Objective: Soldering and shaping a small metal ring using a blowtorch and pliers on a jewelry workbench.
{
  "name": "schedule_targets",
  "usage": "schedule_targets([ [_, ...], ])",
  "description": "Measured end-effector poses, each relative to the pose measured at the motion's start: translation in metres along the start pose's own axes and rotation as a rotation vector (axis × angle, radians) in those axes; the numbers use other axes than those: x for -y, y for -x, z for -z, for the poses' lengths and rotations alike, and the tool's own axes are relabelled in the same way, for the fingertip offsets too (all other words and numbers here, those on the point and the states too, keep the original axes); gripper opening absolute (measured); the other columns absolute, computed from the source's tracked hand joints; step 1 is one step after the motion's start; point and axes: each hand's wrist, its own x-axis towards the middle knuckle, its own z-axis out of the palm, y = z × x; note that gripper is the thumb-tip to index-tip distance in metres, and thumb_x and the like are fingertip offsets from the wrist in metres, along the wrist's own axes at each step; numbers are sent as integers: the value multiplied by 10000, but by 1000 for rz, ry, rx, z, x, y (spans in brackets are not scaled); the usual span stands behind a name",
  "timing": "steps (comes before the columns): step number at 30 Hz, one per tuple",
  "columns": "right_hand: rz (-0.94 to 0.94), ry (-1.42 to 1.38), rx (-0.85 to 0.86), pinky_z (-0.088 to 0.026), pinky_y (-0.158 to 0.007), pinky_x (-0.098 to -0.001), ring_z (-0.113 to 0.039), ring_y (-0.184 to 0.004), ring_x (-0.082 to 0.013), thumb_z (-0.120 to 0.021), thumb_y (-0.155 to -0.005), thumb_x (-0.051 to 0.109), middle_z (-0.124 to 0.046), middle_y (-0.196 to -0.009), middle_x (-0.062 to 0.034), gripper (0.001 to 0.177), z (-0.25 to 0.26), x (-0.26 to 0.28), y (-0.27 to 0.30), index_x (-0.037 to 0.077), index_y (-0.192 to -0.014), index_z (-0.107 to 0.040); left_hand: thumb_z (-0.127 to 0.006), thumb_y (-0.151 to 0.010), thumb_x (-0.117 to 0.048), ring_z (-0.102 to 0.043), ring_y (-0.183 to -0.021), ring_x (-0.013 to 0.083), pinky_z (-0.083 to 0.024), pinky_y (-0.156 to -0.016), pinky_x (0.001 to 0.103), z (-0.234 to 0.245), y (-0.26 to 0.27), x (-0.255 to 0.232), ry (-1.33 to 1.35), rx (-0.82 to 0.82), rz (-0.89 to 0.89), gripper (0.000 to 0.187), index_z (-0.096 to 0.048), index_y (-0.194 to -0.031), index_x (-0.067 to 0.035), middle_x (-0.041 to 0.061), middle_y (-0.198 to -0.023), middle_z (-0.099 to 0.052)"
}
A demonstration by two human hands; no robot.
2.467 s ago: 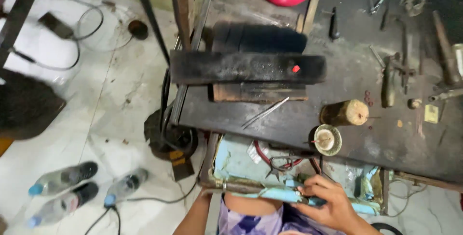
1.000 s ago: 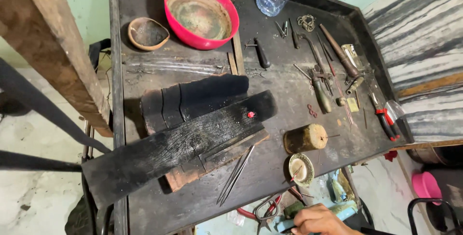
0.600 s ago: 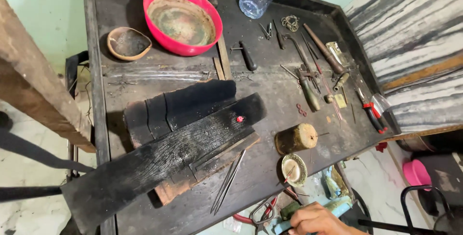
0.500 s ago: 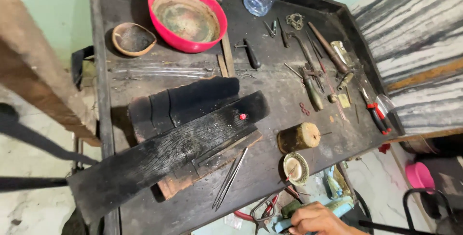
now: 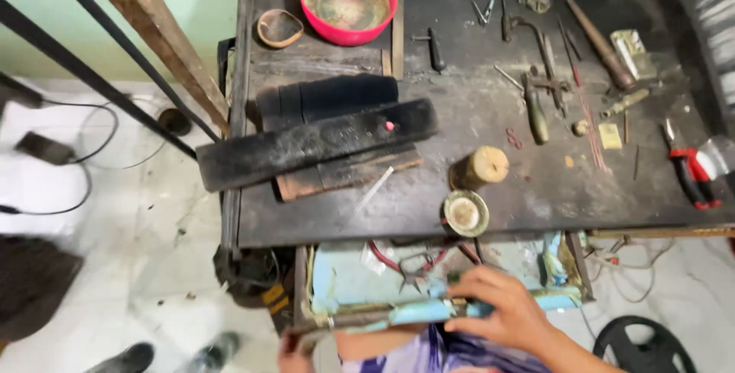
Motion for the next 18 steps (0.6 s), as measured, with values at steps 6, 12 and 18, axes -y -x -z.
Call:
schedule_targets([
  [6,-211,104,49,-501,-873,-370,-668,-1027,-232,-875,-710,451,-701,-1050,-3,498,3,-18,32,215,-1131,-749,-564,-930,38,-605,-915,182,-486,-822,260,-20,89,-276,-160,-97,-554,361,-615,-1288,28,137,-1038,-651],
  [12,-156,179,28,-517,-647,-448,-697,-807,-288,-777,-781,310,-710,-850,-18,269,-6,-22,40,145,-994,-780,-688,-958,-131,-612,-969,270,-521,-881,379,-124,193,-406,-751,470,-1156,307,-691,-1229,15,132,-1047,-664],
  [18,-137,163,224,-536,-648,-470,-695,-824,-296,-821,-700,299,-730,-864,-27,311,-15,-11,79,145,-965,-771,-630,-892,-51,-576,-1069,339,-521,-845,487,-192,204,-397,-1386,883,-1112,332,-697,-1213,-102,91,-1047,-650],
])
